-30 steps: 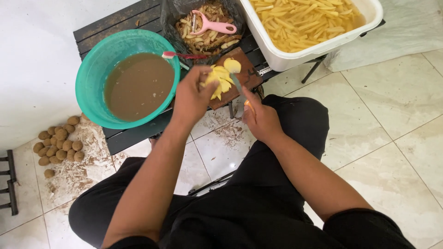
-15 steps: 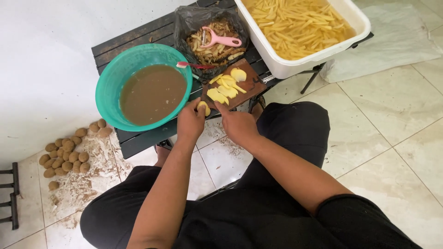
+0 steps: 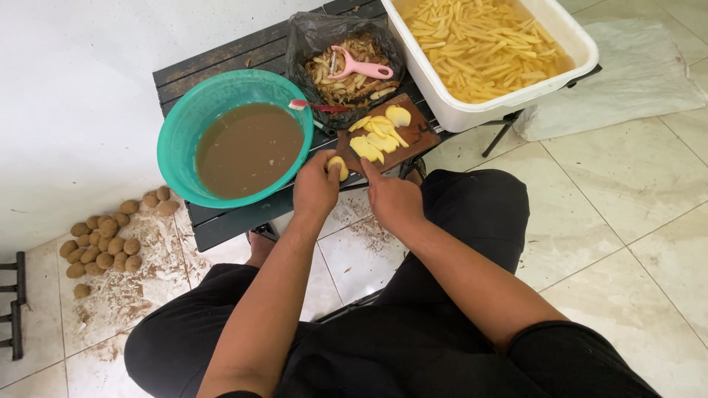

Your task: Slicing peeled potatoes into thin strips for fries using a knife and a cutting board.

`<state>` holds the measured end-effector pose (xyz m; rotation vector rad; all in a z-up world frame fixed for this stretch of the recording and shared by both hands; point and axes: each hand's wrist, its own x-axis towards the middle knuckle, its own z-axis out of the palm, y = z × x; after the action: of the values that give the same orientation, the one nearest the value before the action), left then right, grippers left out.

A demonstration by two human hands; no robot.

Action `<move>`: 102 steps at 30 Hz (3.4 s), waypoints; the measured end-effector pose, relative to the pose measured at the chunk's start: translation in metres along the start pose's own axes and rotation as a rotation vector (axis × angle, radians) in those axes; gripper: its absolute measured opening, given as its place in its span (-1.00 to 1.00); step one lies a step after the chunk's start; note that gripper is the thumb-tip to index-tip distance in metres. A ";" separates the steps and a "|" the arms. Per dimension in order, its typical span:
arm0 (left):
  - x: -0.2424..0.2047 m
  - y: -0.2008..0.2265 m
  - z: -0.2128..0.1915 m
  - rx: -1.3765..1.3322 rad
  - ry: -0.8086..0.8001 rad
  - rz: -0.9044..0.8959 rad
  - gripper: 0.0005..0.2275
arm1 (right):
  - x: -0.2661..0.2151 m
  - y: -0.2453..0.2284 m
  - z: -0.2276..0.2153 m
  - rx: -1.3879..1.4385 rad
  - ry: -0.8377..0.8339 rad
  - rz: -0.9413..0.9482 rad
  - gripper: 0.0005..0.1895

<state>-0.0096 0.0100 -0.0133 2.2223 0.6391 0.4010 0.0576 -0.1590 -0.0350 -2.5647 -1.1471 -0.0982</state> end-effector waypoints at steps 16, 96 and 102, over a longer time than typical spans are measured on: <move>0.035 -0.006 0.024 -0.176 0.001 0.097 -0.78 | -0.004 0.007 -0.013 0.147 0.012 -0.003 -0.43; 0.023 -0.024 0.025 -0.040 0.107 0.266 -0.74 | 0.007 -0.012 0.005 0.012 -0.057 -0.052 -0.35; 0.027 -0.031 0.031 -0.087 0.108 0.227 -0.75 | 0.000 -0.009 0.007 0.032 -0.026 -0.029 -0.37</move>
<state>0.0175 0.0247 -0.0551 2.2070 0.4170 0.6559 0.0506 -0.1513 -0.0389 -2.5284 -1.1863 -0.0532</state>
